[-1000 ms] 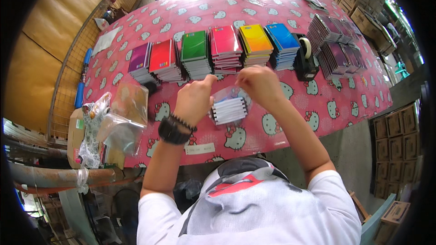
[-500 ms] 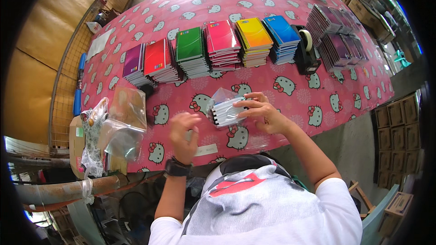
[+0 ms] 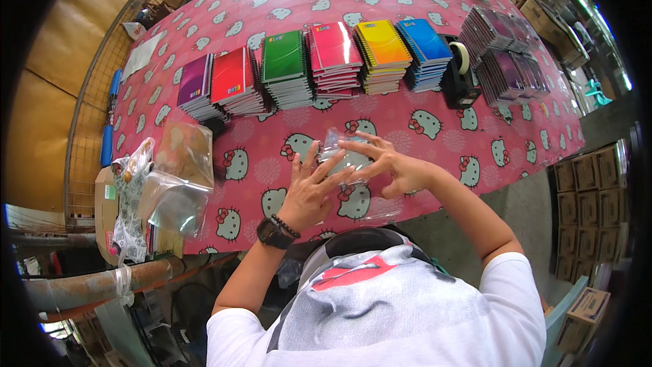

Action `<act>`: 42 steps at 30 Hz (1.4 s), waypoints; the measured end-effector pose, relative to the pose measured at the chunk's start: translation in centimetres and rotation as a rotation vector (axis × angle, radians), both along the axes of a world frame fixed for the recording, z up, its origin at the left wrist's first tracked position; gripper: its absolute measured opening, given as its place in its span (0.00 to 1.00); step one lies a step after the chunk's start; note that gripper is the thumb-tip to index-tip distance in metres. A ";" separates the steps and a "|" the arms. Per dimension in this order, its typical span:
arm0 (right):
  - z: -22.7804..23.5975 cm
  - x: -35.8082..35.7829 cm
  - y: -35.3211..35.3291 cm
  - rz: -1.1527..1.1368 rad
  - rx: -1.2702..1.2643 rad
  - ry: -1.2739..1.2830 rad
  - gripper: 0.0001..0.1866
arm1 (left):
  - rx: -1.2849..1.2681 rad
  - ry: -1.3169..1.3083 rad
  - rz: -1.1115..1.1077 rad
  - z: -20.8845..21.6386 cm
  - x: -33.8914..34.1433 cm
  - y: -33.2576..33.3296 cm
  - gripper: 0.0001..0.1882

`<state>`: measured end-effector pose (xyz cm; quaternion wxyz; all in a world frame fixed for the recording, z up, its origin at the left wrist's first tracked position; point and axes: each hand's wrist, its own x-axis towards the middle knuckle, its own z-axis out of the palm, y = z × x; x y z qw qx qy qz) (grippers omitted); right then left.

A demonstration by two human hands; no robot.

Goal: The person repeatedly picks up small spiral-bound notebooks from stacks on a table, places them into clear plastic bags, and seals the bags using a tape dispenser. The person handles notebooks of various colors and places the sealed packages aside.

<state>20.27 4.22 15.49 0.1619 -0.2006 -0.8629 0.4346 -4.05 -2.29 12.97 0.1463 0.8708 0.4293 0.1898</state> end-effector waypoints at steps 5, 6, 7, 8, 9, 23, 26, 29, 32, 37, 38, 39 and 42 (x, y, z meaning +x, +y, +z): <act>-3.1 1.7 3.9 -0.746 -0.519 0.388 0.13 | -0.032 -0.009 0.005 0.3 0.1 0.1 0.42; -3.1 3.2 4.9 -1.017 -0.420 0.332 0.13 | -0.032 -0.017 0.007 -0.1 0.0 0.1 0.42; -4.2 6.2 6.3 -1.104 -0.188 0.336 0.13 | -0.028 -0.029 -0.002 -0.1 0.0 0.2 0.42; -5.0 9.8 7.5 -1.178 0.047 0.332 0.14 | -0.030 -0.029 0.001 0.1 0.1 0.2 0.42; -4.2 12.6 8.3 -1.350 -0.031 0.375 0.12 | -0.036 -0.031 0.007 0.3 0.1 0.1 0.42; -7.7 23.1 11.3 -1.478 0.135 0.124 0.16 | -0.027 -0.011 0.015 0.5 0.0 -0.1 0.41; -10.9 25.7 8.4 -1.549 -0.176 0.357 0.14 | -0.005 -0.018 -0.031 0.3 0.4 0.5 0.41; -9.4 21.2 8.3 -1.379 -0.724 0.431 0.13 | 0.005 -0.030 -0.024 0.2 0.1 0.3 0.41; -4.2 12.3 8.3 -0.891 -0.863 0.281 0.09 | -0.024 0.020 -0.016 0.5 0.0 0.2 0.41; 3.7 -0.6 5.3 -0.259 -0.382 -0.125 0.14 | -0.041 0.049 -0.038 1.0 -0.1 0.2 0.42; 3.2 -1.9 5.5 -0.187 -0.317 -0.193 0.17 | -0.037 0.065 -0.045 1.2 -0.2 0.3 0.42; 3.4 -3.3 5.0 -0.237 -0.157 -0.371 0.20 | -0.041 0.063 -0.049 1.2 -0.3 0.4 0.44; 4.5 -5.3 3.1 -0.376 0.213 -0.775 0.25 | -0.060 0.061 -0.053 1.3 -0.4 0.3 0.46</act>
